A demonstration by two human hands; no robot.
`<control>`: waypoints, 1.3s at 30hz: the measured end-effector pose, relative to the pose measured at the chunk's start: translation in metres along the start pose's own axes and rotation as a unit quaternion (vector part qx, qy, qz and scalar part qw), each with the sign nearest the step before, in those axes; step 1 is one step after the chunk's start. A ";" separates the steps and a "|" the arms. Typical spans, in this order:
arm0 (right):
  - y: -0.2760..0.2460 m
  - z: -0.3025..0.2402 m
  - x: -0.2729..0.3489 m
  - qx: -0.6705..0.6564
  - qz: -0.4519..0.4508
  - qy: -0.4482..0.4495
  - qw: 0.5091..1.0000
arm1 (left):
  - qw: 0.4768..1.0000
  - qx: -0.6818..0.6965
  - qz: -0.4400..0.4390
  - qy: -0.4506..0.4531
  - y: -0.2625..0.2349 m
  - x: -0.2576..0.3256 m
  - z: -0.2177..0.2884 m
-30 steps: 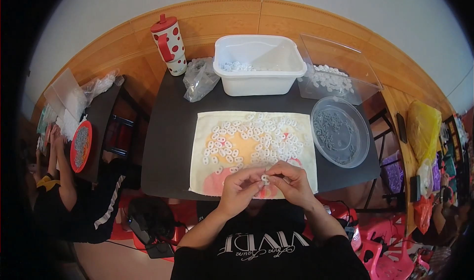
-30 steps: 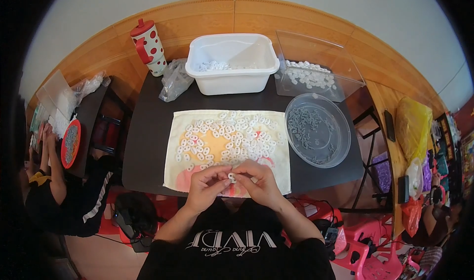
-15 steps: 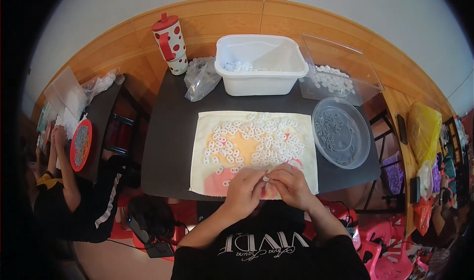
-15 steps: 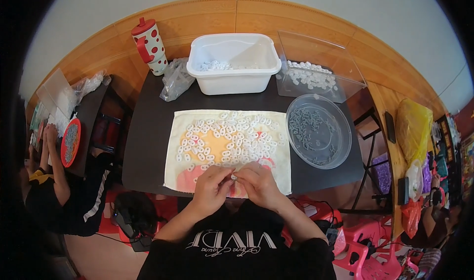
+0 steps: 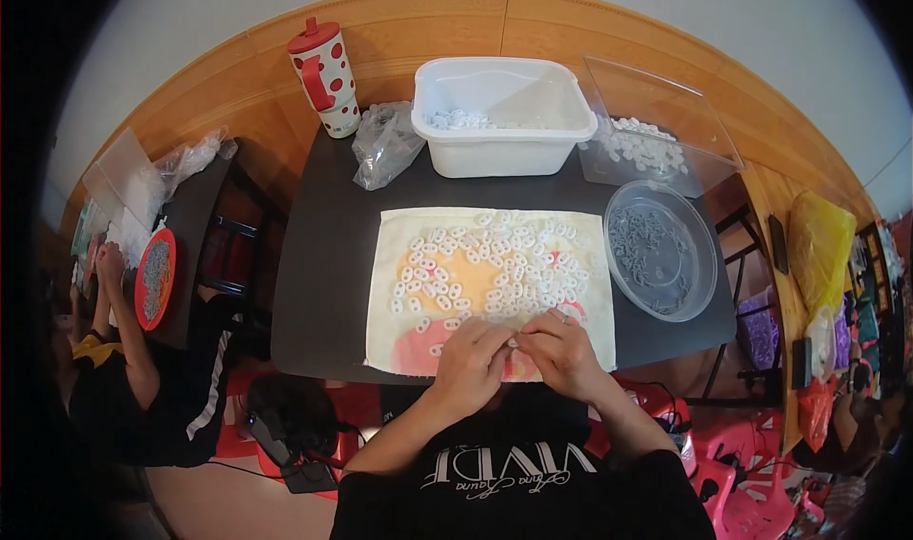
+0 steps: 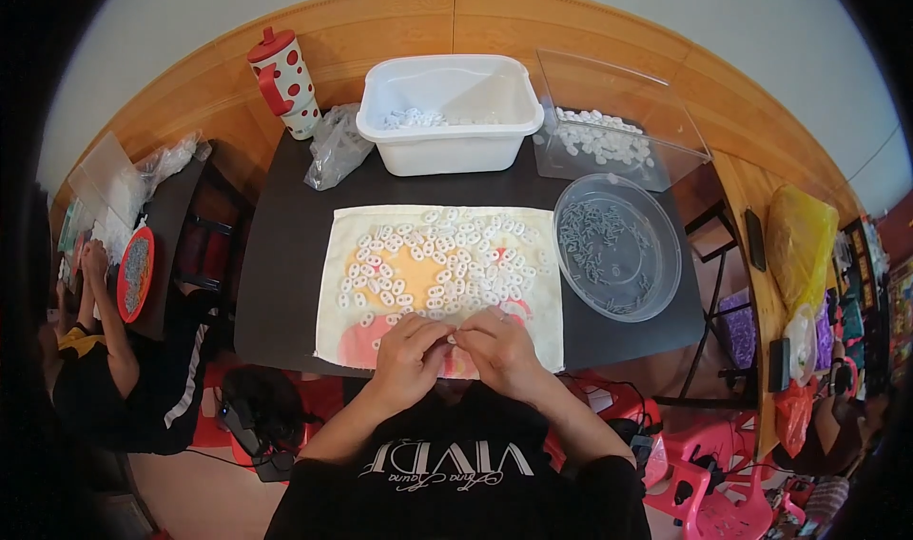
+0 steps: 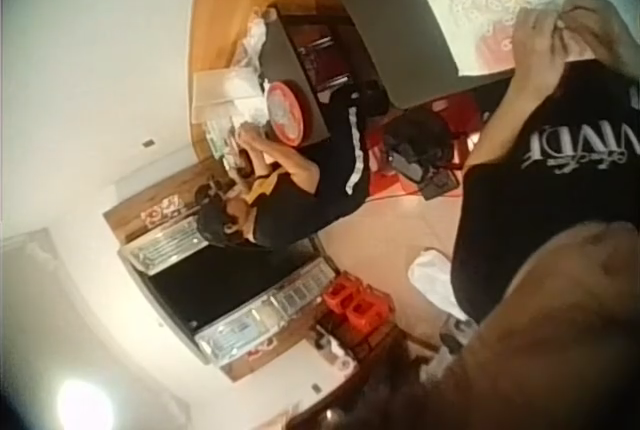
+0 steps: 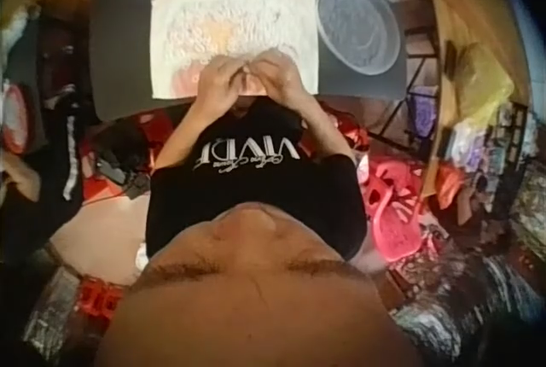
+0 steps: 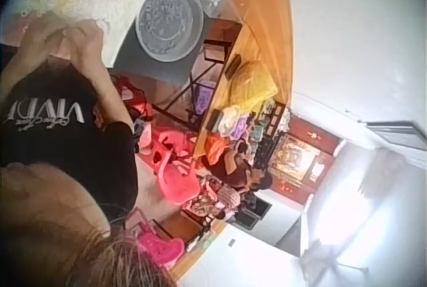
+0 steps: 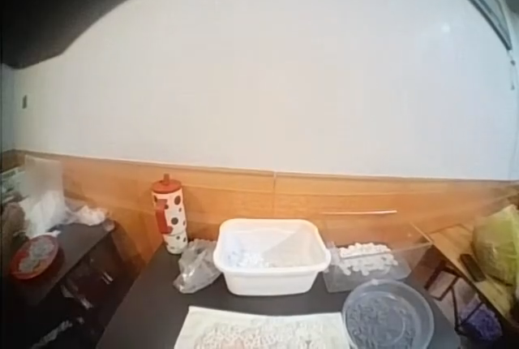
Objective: Manually assembling small white plastic ring components at a factory workbench.
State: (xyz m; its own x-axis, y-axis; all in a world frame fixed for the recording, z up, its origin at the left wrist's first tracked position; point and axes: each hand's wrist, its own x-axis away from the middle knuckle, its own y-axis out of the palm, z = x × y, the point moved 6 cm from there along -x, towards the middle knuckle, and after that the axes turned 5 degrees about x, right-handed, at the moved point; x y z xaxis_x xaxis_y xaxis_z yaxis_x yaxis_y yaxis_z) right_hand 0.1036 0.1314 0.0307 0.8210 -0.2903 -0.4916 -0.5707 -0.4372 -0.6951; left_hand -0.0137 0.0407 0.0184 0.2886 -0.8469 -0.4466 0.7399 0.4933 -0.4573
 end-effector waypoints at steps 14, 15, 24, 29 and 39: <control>-0.002 0.000 0.000 -0.040 0.022 -0.014 0.999 | 0.998 0.037 -0.052 0.019 -0.005 -0.005 -0.001; -0.002 0.000 0.000 -0.038 0.022 -0.012 0.999 | 0.997 0.038 -0.054 0.026 -0.005 -0.005 -0.001; 0.002 -0.004 0.002 0.011 -0.003 -0.062 0.998 | 0.994 0.008 -0.066 0.081 -0.004 -0.006 0.009; 0.005 -0.006 0.003 0.005 -0.007 -0.070 0.998 | 0.992 -0.006 -0.078 0.096 -0.001 -0.006 0.012; 0.006 -0.007 0.004 0.019 -0.051 -0.082 0.995 | 0.991 -0.018 -0.092 0.099 0.004 -0.003 0.013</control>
State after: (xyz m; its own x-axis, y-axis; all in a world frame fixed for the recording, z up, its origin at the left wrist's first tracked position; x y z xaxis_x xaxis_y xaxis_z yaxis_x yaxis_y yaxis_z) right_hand 0.1037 0.1218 0.0283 0.8631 -0.1013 -0.4948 -0.4875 -0.4232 -0.7637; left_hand -0.0044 0.0428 0.0279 0.0227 -0.8697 -0.4931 0.7461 0.3430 -0.5707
